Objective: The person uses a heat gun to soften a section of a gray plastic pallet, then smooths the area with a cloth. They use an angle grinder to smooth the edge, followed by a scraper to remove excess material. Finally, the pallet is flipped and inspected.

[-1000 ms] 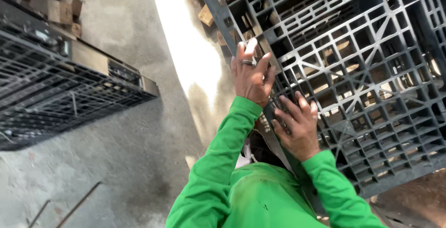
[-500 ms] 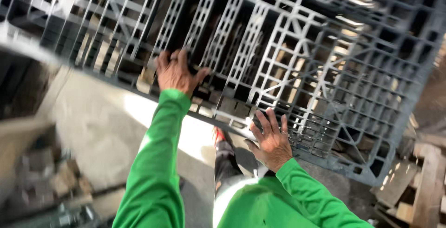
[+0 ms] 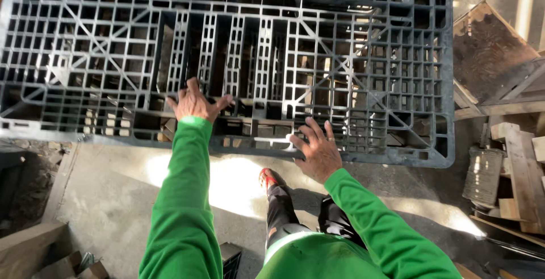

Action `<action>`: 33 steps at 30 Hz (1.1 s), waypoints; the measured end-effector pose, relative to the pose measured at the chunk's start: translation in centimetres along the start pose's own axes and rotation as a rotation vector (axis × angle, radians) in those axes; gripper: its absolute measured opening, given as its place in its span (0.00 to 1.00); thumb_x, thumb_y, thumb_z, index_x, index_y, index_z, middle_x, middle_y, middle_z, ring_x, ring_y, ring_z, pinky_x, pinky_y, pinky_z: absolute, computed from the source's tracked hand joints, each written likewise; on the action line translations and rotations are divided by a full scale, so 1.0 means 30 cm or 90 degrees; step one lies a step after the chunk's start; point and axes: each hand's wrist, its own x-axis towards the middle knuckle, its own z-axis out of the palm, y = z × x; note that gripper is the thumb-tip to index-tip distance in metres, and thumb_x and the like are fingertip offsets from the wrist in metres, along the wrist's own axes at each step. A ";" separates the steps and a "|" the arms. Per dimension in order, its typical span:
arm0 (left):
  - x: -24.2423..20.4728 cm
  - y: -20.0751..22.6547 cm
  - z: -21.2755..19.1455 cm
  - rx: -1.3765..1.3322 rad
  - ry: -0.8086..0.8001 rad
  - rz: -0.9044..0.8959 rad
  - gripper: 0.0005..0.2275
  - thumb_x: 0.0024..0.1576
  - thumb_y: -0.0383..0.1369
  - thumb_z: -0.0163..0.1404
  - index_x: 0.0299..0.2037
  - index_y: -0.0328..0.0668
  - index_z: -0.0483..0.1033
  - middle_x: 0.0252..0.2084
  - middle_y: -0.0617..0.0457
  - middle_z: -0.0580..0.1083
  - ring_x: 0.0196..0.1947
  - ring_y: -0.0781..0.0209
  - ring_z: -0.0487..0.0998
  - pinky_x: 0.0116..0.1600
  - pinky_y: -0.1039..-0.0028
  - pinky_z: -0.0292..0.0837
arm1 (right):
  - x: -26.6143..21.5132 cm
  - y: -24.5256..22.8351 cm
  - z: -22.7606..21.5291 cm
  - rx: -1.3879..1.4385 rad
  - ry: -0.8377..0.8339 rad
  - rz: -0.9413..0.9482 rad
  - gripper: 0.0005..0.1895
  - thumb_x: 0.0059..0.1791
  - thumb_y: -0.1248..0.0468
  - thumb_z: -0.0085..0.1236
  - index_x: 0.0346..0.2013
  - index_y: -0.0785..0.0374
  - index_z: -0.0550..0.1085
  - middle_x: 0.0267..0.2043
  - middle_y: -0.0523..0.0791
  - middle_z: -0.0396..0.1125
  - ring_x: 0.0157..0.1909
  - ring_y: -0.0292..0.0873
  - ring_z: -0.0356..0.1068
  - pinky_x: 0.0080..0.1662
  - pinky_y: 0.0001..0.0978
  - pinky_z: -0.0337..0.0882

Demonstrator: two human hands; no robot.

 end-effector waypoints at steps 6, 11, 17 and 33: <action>-0.015 -0.032 0.020 0.002 0.037 0.014 0.44 0.45 0.71 0.57 0.58 0.39 0.65 0.48 0.43 0.77 0.61 0.43 0.74 0.75 0.30 0.35 | -0.004 0.027 0.082 -0.014 0.016 0.019 0.37 0.40 0.53 0.69 0.64 0.41 0.68 0.72 0.43 0.53 0.79 0.52 0.38 0.73 0.68 0.36; 0.009 -0.011 -0.056 -0.026 -0.002 0.041 0.45 0.37 0.70 0.60 0.50 0.36 0.69 0.44 0.42 0.73 0.51 0.40 0.73 0.70 0.30 0.31 | -0.132 0.028 0.031 0.029 0.263 0.162 0.37 0.48 0.40 0.58 0.70 0.44 0.63 0.80 0.49 0.41 0.81 0.54 0.30 0.73 0.66 0.31; 0.025 -0.063 -0.009 -0.030 -0.090 -0.005 0.42 0.40 0.69 0.60 0.49 0.37 0.69 0.42 0.44 0.71 0.50 0.42 0.74 0.71 0.30 0.29 | -0.361 0.033 0.189 0.446 0.495 0.802 0.57 0.54 0.38 0.53 0.77 0.71 0.36 0.82 0.59 0.32 0.82 0.58 0.29 0.75 0.53 0.32; 0.095 -0.152 -0.133 0.005 -0.223 0.248 0.34 0.53 0.60 0.54 0.61 0.44 0.66 0.40 0.44 0.78 0.53 0.46 0.76 0.74 0.33 0.29 | 0.117 -0.131 0.231 0.839 1.036 0.708 0.43 0.53 0.67 0.50 0.78 0.61 0.39 0.75 0.52 0.52 0.71 0.50 0.57 0.68 0.42 0.61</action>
